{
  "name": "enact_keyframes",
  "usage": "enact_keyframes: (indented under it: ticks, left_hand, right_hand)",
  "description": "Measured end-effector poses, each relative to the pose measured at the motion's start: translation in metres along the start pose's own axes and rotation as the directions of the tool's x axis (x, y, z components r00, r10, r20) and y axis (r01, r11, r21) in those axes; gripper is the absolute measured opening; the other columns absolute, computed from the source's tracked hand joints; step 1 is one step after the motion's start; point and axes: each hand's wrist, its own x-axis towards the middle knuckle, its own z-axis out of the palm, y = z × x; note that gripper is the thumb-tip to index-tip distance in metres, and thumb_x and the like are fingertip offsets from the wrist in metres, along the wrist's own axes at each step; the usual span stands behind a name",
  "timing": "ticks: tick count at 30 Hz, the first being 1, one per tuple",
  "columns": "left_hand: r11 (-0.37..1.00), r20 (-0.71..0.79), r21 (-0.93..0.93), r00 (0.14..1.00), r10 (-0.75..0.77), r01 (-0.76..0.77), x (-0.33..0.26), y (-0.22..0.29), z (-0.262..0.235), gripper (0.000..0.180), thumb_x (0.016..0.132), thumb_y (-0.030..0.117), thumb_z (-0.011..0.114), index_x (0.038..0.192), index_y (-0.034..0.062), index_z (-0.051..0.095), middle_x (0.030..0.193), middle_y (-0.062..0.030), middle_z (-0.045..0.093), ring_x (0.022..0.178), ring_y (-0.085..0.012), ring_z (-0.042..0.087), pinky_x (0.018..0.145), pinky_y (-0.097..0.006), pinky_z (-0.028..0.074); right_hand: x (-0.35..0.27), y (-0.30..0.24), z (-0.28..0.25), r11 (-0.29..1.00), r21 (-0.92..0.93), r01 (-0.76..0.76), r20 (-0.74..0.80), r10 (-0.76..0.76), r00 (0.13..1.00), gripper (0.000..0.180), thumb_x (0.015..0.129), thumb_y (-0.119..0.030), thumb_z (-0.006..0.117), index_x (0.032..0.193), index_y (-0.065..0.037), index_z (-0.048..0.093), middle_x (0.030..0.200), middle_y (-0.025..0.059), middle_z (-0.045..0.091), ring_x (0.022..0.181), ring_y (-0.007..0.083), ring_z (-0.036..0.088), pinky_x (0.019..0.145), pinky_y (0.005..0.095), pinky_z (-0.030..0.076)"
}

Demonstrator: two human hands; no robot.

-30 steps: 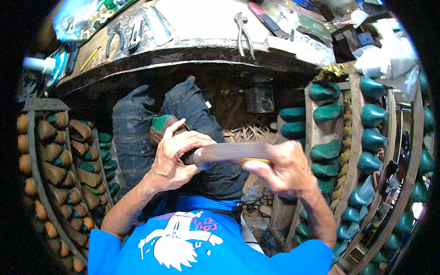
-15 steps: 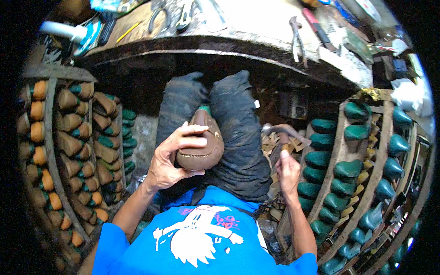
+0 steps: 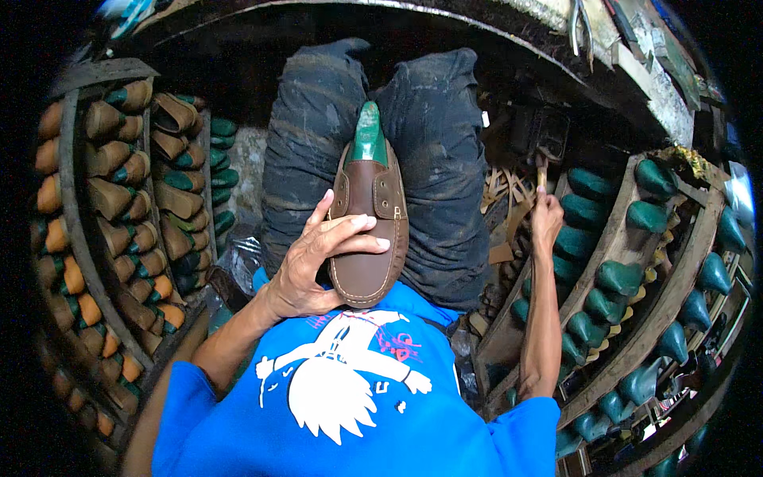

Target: The person uses a hammer and pliers to adjust and secure parts of a brown shoe mounted on a green shoe last. They repeatedly tap the shoe's upper and sole edges, reposition the shoe, and use pliers to pull or align components.

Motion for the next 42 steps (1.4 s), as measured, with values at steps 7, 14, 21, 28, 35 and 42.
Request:
enact_keyframes:
  ticks: [7,14,21,28,35,42]
  left_hand:
    - [1.000,0.017,0.004,1.000,-0.006,0.006,-0.018,-0.011,0.015,0.089,0.079,0.015,0.101,0.160,0.0137,0.062,0.154,-0.0036,0.074,0.155,-0.0222,0.061,0.144,-0.066,0.016]
    - [0.987,0.114,0.154,0.993,0.032,-0.049,0.003,0.001,0.002,0.064,0.080,0.024,0.099,0.141,0.0247,0.080,0.154,0.0019,0.075,0.156,-0.0247,0.059,0.143,-0.069,0.017]
    - [0.978,-0.058,0.130,0.983,0.172,-0.163,0.076,0.020,-0.019,0.055,0.076,0.024,0.103,0.126,0.0169,0.083,0.132,-0.0028,0.084,0.134,-0.0270,0.076,0.137,-0.074,0.027]
    - [0.978,-0.252,-0.207,0.968,-0.014,-0.040,0.134,0.024,-0.061,0.046,0.086,0.009,0.097,0.126,0.0025,0.075,0.119,-0.0110,0.080,0.111,-0.0258,0.079,0.106,-0.042,0.061]
    - [0.927,-0.353,-0.374,0.927,-0.129,-0.014,0.165,0.012,-0.048,0.080,0.093,0.007,0.094,0.165,0.0107,0.059,0.133,-0.0060,0.074,0.120,-0.0161,0.072,0.110,-0.035,0.058]
    - [0.985,-0.168,-0.132,0.982,0.085,-0.108,0.176,-0.004,-0.057,0.079,0.086,0.002,0.079,0.162,0.0090,0.060,0.143,-0.0130,0.065,0.136,-0.0300,0.066,0.122,-0.042,0.050]
  right_hand:
    - [0.043,-0.004,0.014,0.985,-0.136,-0.104,-0.115,0.089,0.989,0.044,0.106,-0.043,0.068,0.107,-0.001,0.078,0.109,0.0292,0.080,0.108,0.0529,0.074,0.095,0.0586,0.054]
    - [0.061,0.009,0.034,0.979,-0.142,-0.148,-0.256,0.108,0.961,0.038,0.104,-0.037,0.062,0.117,-0.004,0.076,0.119,0.0349,0.079,0.116,0.0588,0.074,0.104,0.0655,0.056]
    - [0.045,0.007,0.055,0.977,-0.203,-0.060,-0.289,-0.001,0.957,0.031,0.100,-0.022,0.067,0.121,0.000,0.067,0.109,0.0323,0.079,0.105,0.0571,0.074,0.097,0.0663,0.056]
    - [0.086,0.013,0.081,0.990,-0.117,0.074,-0.411,-0.116,0.904,0.025,0.101,-0.015,0.068,0.124,-0.006,0.062,0.101,0.0215,0.076,0.097,0.0494,0.074,0.088,0.0616,0.056]
    - [0.134,0.011,0.107,0.979,-0.138,-0.147,-0.256,0.108,0.961,0.072,0.103,-0.003,0.069,0.171,-0.017,0.051,0.136,0.0320,0.069,0.120,0.0534,0.071,0.101,0.0621,0.058]
    - [0.093,0.019,0.095,0.999,-0.044,-0.030,-0.062,0.027,0.998,0.092,0.096,0.006,0.064,0.179,-0.022,0.037,0.148,0.0306,0.070,0.116,0.0486,0.073,0.097,0.0578,0.059]
